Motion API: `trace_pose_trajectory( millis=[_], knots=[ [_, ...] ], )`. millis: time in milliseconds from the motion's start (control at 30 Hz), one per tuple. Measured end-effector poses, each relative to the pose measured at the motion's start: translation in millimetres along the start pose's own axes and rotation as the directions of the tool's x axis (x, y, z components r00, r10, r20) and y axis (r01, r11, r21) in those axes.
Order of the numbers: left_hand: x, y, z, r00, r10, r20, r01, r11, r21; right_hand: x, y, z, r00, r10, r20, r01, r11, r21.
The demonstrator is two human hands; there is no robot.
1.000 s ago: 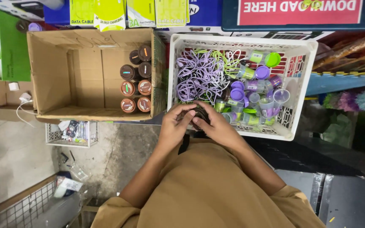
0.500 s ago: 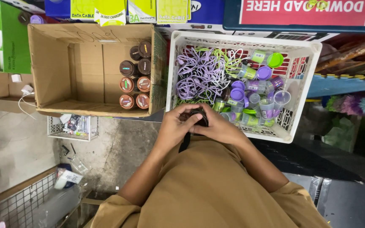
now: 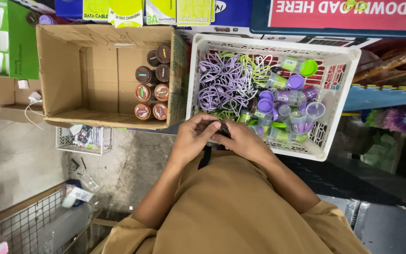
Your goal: The person organizes tangled cables from a white basket into a cardboard box. They pick up black, purple, and green cables, coil them by hand, and place them into the box alongside small brown cylindrical containers. The person repeats this process for several cables throughout the video.
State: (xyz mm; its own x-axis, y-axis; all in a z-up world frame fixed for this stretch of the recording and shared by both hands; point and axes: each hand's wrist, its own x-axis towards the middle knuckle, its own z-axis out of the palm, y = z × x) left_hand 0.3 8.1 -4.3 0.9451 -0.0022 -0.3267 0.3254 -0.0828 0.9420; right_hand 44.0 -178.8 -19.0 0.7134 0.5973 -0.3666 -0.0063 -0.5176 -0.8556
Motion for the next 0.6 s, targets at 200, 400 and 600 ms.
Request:
trace_pose_trajectory(
  millis=[200,400,600],
  knots=[
    [5,-12,-7,0.997,-0.081,0.008,0.082,0.992,-0.095,2,-12,9,0.997,-0.019,-0.076,0.014,0.998,-0.062],
    [12,-31,-27,0.997,-0.034,0.064,0.044,0.985,-0.169,7,-24,27,0.987,-0.036,-0.159,0.014,0.991,-0.136],
    [8,-32,-63,0.982,0.004,0.187,0.054,0.951,-0.304,23,-36,41,0.991,-0.081,-0.105,0.092,0.99,0.107]
  ],
)
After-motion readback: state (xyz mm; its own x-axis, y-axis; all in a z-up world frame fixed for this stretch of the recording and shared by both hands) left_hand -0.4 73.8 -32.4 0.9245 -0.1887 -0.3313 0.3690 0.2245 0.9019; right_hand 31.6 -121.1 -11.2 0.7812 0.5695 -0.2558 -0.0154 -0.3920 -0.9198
